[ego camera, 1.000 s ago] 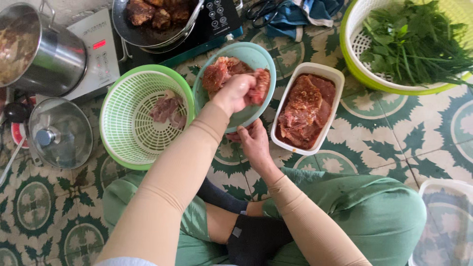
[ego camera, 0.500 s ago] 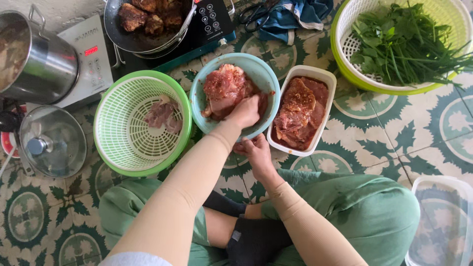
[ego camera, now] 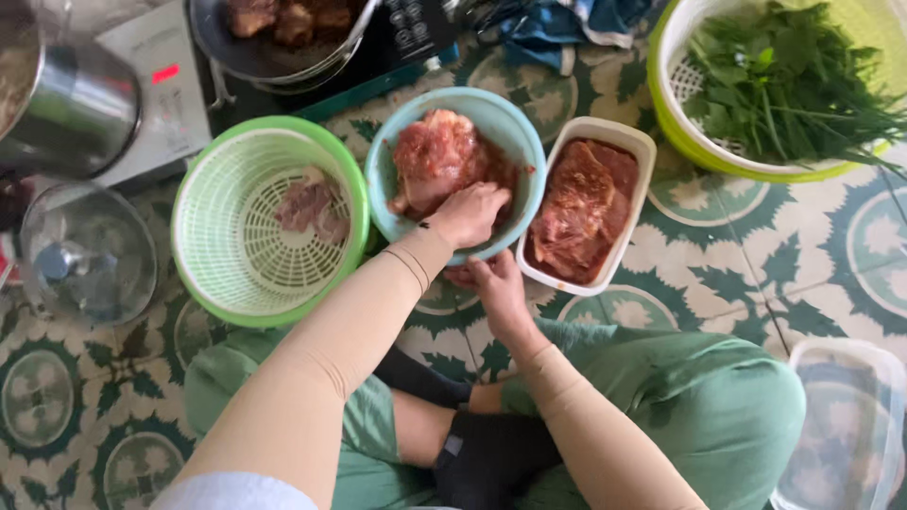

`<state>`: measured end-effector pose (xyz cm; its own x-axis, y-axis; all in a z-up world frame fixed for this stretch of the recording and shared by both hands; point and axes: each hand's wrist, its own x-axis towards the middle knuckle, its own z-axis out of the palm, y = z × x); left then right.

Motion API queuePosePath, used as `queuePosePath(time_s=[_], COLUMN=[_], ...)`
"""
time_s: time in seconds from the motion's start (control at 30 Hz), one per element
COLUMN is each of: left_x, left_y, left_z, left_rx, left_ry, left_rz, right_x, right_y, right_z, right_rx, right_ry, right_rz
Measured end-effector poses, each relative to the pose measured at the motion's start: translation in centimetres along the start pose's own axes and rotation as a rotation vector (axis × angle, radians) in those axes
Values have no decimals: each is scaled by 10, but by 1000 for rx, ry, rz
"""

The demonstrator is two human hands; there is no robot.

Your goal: The person mixes pieces of raw meat with a spice mixture in a bowl by hand, transfering the meat between a container and a plastic basket.

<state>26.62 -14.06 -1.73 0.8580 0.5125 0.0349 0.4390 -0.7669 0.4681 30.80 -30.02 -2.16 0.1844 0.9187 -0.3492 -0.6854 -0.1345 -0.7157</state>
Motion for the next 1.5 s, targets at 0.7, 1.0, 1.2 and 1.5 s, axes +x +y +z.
queuePosePath(time_s=[0.7,1.0,1.2,1.5], left_x=[-5,1,-19,9], left_y=[-17,-52,-61,-95], left_z=[0,-102,-95,-81], left_rx=[-103,-1022,163,-387], left_ry=[6,311,610,596], left_rz=[-434,-500,-559,-389], right_x=[3,-1,1,-4], right_y=[-9,-16,-15,-16], right_z=[-1,4,6,7], right_rx=[-96,-122,-117,-167], right_ry=[11,1,4,-30], right_rz=[40,66,31,28])
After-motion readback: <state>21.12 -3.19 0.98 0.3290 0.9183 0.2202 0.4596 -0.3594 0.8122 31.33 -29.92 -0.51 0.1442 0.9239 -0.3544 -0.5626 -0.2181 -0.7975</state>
